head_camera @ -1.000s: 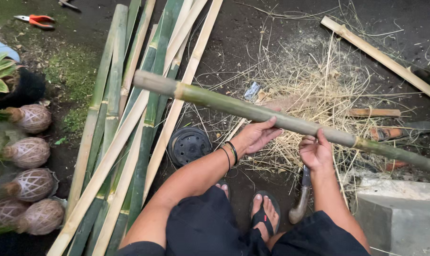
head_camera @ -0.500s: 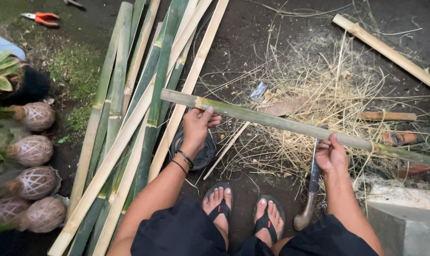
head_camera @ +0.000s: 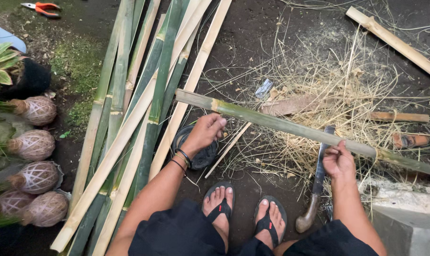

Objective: The person splits and strips a piece of bamboo by hand using a machete while sitting on the ground. They use the tool to remove the outer green layer and then thin the strip by peeling away layers from the inside.

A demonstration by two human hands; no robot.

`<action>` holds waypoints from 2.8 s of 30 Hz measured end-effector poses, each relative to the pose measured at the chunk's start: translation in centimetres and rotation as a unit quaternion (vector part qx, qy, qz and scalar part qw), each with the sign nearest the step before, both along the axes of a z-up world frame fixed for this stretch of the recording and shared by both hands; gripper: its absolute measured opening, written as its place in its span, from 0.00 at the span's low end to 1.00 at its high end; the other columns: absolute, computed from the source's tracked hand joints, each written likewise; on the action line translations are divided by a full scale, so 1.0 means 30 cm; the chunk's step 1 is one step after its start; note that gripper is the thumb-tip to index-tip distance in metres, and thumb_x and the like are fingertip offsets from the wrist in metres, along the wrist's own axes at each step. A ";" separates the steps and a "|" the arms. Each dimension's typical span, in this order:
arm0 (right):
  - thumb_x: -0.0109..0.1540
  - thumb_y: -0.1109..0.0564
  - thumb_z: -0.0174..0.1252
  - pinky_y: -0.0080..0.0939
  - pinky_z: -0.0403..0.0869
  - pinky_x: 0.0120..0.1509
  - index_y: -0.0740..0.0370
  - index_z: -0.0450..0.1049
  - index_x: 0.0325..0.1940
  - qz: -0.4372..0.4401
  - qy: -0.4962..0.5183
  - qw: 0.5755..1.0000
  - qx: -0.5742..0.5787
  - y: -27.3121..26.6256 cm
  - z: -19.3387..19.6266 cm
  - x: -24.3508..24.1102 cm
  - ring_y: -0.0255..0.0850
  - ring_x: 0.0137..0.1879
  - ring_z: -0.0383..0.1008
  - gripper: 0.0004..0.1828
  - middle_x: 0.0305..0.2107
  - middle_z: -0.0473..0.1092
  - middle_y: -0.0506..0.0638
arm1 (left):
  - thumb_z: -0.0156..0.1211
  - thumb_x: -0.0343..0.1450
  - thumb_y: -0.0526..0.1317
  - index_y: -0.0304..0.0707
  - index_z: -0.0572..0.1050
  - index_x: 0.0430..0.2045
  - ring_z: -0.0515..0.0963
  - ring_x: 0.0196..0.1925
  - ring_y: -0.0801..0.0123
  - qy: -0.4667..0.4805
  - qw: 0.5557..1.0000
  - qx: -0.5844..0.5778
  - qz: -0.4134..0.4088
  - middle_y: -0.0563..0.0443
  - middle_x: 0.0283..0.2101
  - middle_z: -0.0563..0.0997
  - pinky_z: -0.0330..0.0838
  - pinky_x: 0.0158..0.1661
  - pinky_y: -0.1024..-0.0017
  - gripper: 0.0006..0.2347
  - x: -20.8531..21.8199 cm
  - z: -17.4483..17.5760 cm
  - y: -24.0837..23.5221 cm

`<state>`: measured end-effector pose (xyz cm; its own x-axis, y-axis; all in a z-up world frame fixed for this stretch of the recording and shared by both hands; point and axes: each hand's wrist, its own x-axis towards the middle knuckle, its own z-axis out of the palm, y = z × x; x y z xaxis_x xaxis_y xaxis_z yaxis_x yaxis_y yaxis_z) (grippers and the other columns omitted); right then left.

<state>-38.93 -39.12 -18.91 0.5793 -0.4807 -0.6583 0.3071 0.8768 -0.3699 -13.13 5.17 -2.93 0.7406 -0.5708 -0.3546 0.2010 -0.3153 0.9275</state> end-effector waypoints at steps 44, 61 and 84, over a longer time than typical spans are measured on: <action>0.74 0.49 0.54 0.32 0.60 0.30 0.49 0.66 0.44 0.109 0.184 0.977 -0.018 0.010 -0.061 -0.071 0.29 0.24 0.56 0.07 0.24 0.59 0.40 | 0.66 0.66 0.34 0.36 0.77 0.28 0.81 0.38 0.49 -0.443 0.885 0.139 -0.021 0.47 0.34 0.80 0.73 0.38 0.56 0.03 0.050 0.175 0.141; 0.71 0.53 0.56 0.28 0.58 0.26 0.56 0.67 0.46 0.115 0.284 0.951 -0.049 0.031 -0.085 -0.036 0.29 0.23 0.51 0.07 0.26 0.62 0.42 | 0.57 0.67 0.32 0.36 0.73 0.27 0.82 0.33 0.49 -0.472 0.812 0.224 -0.261 0.43 0.31 0.78 0.76 0.33 0.55 0.01 0.051 0.219 -0.068; 0.74 0.49 0.52 0.31 0.62 0.34 0.51 0.65 0.47 0.121 0.171 0.978 -0.003 0.031 -0.065 -0.075 0.31 0.27 0.56 0.07 0.29 0.61 0.42 | 0.73 0.60 0.38 0.40 0.83 0.43 0.87 0.47 0.62 -0.149 0.948 0.228 -0.163 0.45 0.44 0.87 0.77 0.51 0.68 0.17 0.169 -0.066 0.204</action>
